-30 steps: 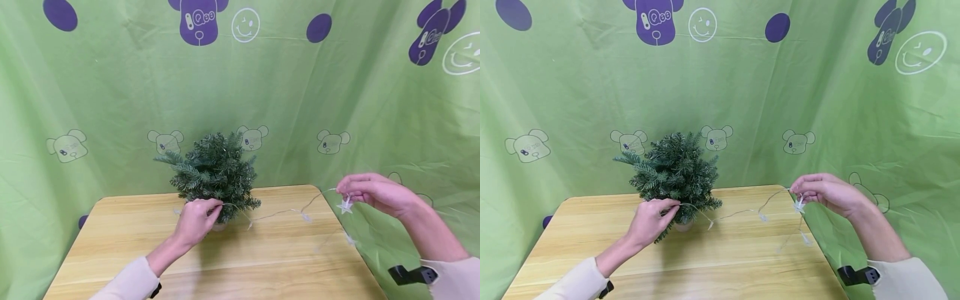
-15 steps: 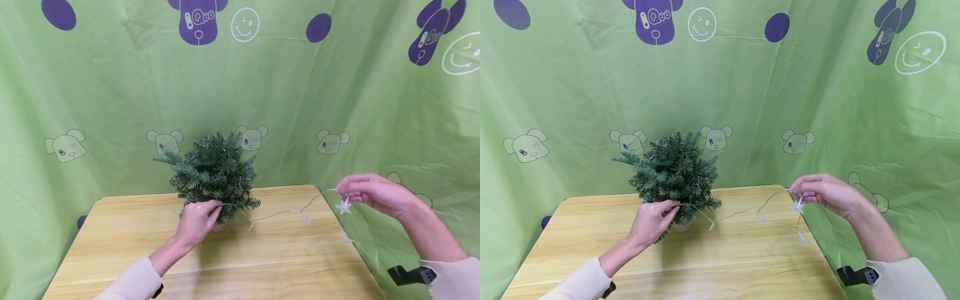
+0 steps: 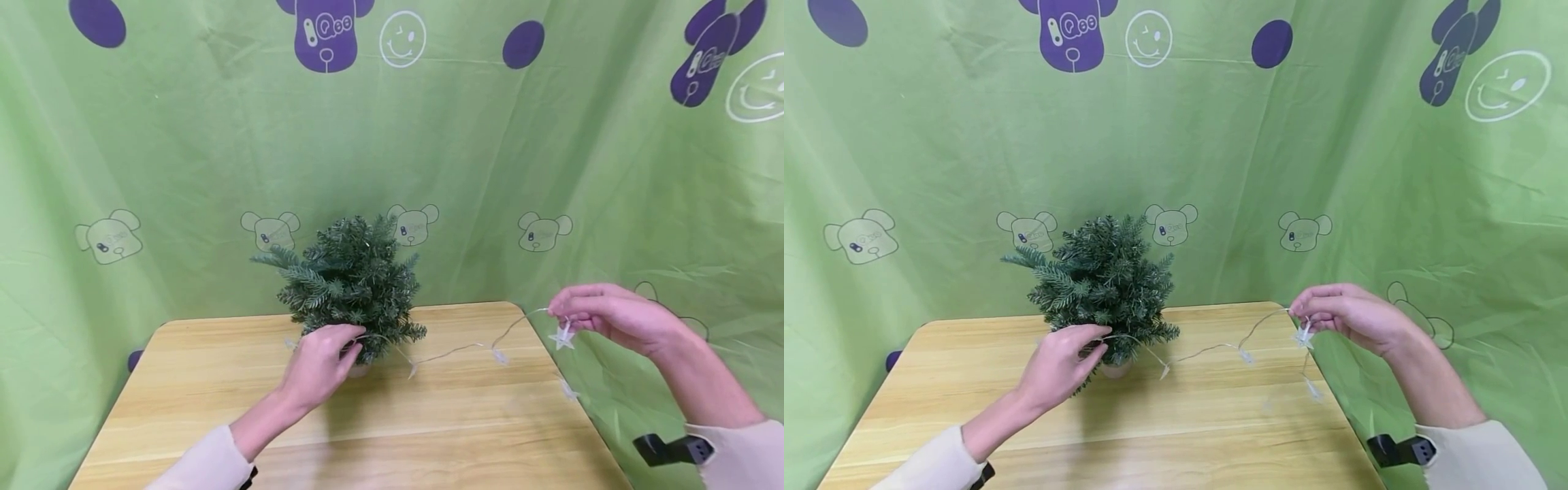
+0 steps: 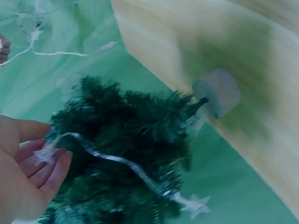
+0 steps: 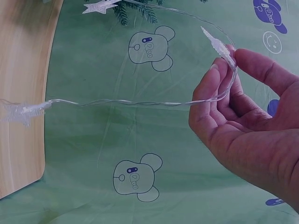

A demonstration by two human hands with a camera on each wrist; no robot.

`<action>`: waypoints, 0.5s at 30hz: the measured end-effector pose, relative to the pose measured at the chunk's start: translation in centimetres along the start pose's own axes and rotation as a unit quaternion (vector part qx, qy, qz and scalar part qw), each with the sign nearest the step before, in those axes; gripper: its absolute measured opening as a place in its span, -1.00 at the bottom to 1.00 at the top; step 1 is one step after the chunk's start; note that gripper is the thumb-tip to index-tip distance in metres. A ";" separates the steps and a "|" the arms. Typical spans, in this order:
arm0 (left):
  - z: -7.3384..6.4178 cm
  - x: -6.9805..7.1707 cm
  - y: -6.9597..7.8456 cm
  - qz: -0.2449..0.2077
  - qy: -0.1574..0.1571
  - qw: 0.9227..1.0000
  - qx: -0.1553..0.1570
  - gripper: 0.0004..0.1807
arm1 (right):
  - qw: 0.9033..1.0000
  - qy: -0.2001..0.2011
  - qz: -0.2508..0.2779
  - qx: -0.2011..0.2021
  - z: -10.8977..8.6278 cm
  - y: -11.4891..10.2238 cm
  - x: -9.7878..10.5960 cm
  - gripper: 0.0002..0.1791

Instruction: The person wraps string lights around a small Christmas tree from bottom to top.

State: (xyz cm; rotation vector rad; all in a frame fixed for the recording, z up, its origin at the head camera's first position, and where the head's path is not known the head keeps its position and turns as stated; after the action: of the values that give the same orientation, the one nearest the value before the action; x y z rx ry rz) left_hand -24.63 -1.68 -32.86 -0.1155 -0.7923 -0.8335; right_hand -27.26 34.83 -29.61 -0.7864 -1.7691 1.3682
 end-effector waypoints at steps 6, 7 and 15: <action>2.3 2.4 2.5 0.011 -0.015 1.000 -0.020 -0.69 | 1.000 -0.002 0.009 0.009 0.1 -0.2 -0.2 -0.69; 2.9 2.7 3.2 0.006 -0.017 0.999 -0.027 -0.68 | 1.000 -0.004 0.010 0.010 0.1 -0.2 -0.3 -0.69; 7.8 1.3 7.4 -0.062 -0.076 0.994 -0.038 -0.64 | 1.000 -0.013 -0.003 0.022 0.4 -1.1 -0.8 -0.68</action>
State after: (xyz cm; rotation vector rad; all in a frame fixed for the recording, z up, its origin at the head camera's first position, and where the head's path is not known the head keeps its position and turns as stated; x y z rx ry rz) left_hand -23.44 5.63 -24.96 -0.2004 -0.9190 -0.9816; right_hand -27.19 33.68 -28.73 -0.7433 -1.7547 1.4146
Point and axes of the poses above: each hand's wrist, its own z-axis towards the middle knuckle, its own x-axis out of the back of the hand, y = z × x, the point moved 10 cm from there along z, towards the middle knuckle, and after that the axes turned 5 degrees about z, right-handed, at the moved point
